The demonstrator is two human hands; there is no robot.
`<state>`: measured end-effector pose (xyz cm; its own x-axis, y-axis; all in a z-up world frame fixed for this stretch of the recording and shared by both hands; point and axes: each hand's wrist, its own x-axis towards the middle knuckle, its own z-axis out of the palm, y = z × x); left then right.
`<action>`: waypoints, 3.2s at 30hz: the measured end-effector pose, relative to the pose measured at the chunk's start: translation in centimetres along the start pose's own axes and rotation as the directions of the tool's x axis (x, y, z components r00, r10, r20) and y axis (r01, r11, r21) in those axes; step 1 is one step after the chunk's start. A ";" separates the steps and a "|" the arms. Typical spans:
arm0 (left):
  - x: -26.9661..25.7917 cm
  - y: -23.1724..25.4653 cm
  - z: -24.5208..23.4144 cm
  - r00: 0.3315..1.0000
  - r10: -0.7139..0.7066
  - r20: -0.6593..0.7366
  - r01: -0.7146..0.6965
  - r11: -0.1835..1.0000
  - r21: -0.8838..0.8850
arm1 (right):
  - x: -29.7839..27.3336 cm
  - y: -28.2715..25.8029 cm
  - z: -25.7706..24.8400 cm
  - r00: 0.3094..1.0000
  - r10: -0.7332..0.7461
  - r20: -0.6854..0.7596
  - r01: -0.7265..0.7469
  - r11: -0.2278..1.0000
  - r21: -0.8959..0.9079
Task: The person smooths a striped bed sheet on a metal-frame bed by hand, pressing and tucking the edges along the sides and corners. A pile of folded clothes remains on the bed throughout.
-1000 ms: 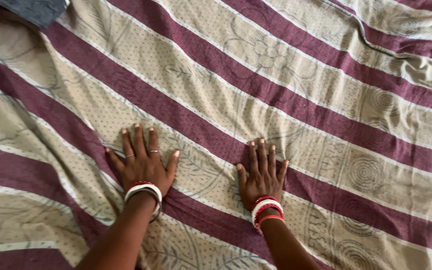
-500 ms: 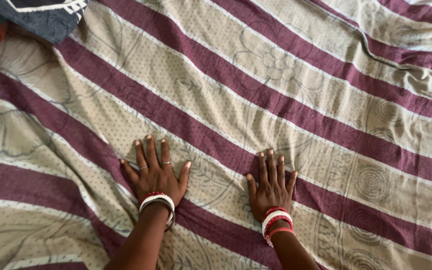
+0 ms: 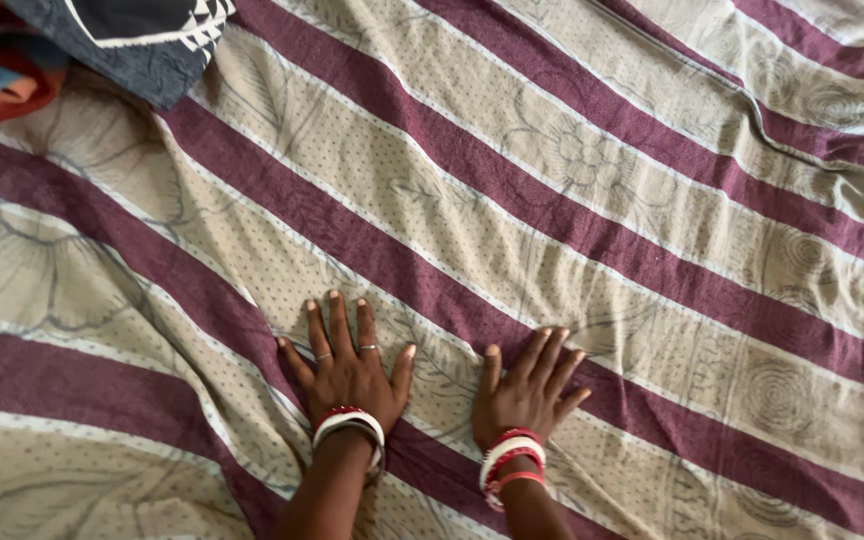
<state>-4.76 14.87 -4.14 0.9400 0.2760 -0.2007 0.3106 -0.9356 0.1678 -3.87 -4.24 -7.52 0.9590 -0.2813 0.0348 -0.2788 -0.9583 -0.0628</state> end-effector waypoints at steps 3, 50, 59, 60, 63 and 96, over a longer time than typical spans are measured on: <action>-0.4 -0.1 -0.2 1.000 -0.002 0.030 0.002 1.000 0.003 | -2.0 -4.1 0.2 0.996 -0.052 0.070 0.054 0.998 -0.022; -3.5 -21.9 -7.9 0.953 0.302 0.014 -0.300 0.950 -0.083 | -13.8 -13.4 -6.2 0.891 -0.448 0.073 0.409 0.862 0.298; -4.6 -23.1 -8.3 0.954 0.298 -0.014 -0.298 0.954 -0.020 | -13.9 -13.1 -5.9 0.900 -0.427 0.086 0.386 0.874 0.297; -4.8 -23.4 -8.3 0.954 0.298 -0.026 -0.298 0.954 -0.015 | -14.1 -13.0 -5.9 0.906 -0.412 0.099 0.362 0.874 0.324; -4.5 -23.6 -7.9 0.964 0.264 -0.015 -0.265 0.964 -0.032 | -14.4 -13.1 -5.7 0.890 -0.432 0.147 0.386 0.884 0.262; -9.2 -25.8 -11.2 0.921 0.383 -0.072 -0.385 0.923 -0.011 | -19.1 -14.8 -14.2 0.633 -0.771 0.066 0.610 0.549 0.572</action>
<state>-19.86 38.95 4.18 0.9948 -0.0883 -0.0511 -0.0734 -0.9673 0.2427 -18.76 14.61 6.89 0.8256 0.5642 0.0048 0.4606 -0.6690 -0.5833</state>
